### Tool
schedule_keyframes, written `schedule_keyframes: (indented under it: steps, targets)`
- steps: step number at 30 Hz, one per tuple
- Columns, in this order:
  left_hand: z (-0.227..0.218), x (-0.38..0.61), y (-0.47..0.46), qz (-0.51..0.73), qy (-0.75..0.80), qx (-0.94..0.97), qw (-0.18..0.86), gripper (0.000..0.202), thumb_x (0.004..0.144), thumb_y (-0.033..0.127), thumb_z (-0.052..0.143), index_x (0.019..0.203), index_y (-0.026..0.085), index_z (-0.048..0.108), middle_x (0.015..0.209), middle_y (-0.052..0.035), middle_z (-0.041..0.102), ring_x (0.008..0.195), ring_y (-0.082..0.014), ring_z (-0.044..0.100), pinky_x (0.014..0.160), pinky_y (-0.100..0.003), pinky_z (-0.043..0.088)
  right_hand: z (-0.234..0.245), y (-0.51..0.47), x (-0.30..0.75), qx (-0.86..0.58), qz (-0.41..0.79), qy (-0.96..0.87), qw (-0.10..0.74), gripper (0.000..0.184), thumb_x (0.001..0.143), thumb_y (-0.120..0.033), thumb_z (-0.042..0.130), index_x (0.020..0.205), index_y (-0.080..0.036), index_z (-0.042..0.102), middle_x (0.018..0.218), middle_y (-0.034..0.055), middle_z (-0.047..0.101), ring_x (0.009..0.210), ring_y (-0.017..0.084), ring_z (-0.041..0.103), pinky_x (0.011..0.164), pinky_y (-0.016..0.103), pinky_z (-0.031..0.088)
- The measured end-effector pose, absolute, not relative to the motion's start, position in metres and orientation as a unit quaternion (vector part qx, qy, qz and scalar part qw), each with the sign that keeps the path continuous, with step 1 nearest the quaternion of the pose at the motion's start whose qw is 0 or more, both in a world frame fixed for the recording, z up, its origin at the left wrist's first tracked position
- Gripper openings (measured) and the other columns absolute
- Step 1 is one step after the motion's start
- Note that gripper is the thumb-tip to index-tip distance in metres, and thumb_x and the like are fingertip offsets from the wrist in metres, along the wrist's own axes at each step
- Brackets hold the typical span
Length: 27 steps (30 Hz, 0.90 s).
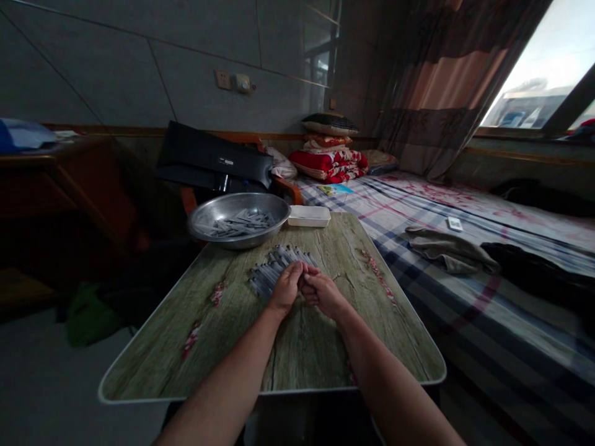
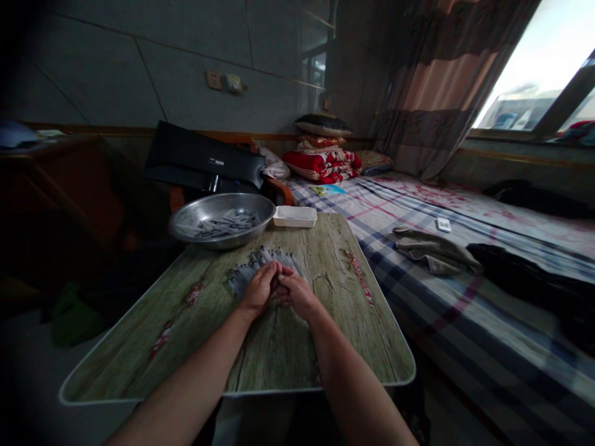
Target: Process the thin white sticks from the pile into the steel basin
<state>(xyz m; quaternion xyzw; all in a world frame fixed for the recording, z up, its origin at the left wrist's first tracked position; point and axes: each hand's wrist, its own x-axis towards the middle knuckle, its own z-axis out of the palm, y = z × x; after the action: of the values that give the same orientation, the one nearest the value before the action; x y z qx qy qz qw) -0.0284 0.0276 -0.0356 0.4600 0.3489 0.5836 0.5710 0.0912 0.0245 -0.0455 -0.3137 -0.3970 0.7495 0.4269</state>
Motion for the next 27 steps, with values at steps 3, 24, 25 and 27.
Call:
schedule_keyframes:
  steps: [3,24,25,27]
  targets:
    - [-0.0363,-0.0294,0.0272,0.581,0.348,0.444,0.587,0.049,0.077,0.069,0.068,0.073,0.022,0.055,0.081,-0.0046,0.074,0.083,-0.0240,0.070,0.080,-0.037,0.054,-0.0462,0.0225,0.0902,-0.313,0.752,-0.410,0.411,0.038,0.076,-0.042,0.074,0.101,-0.023,0.052,0.051,-0.0132,0.033,0.038,0.005,0.021,0.039,0.018,0.011]
    - [-0.0369,-0.0331,0.0290,0.615,0.340,0.371,0.607,0.047,0.071,0.064,0.076,0.070,0.022,0.056,0.064,0.0020,0.063,0.074,-0.0225,0.072,0.071,-0.033,0.055,-0.0540,0.0211,0.0864,-0.311,0.750,-0.452,0.369,0.041,0.077,-0.056,0.069,0.089,-0.024,0.046,0.047,-0.0135,0.035,0.036,0.006,0.018,0.037,0.019,0.011]
    - [-0.0369,-0.0341,0.0292,0.612,0.339,0.377,0.607,0.047,0.070,0.064,0.077,0.070,0.022,0.057,0.064,0.0011,0.064,0.075,-0.0229,0.072,0.070,-0.033,0.054,-0.0535,0.0213,0.0866,-0.314,0.751,-0.453,0.363,0.041,0.077,-0.057,0.069,0.090,-0.024,0.047,0.047,-0.0134,0.035,0.036,0.006,0.018,0.037,0.019,0.011]
    - [-0.0363,-0.0360,0.0292,0.608,0.332,0.385,0.610,0.046,0.071,0.063,0.077,0.071,0.021,0.059,0.067,-0.0014,0.067,0.078,-0.0235,0.072,0.071,-0.033,0.054,-0.0515,0.0221,0.0879,-0.314,0.751,-0.459,0.356,0.042,0.076,-0.058,0.069,0.088,-0.024,0.047,0.049,-0.0122,0.038,0.037,0.005,0.020,0.037,0.019,0.011]
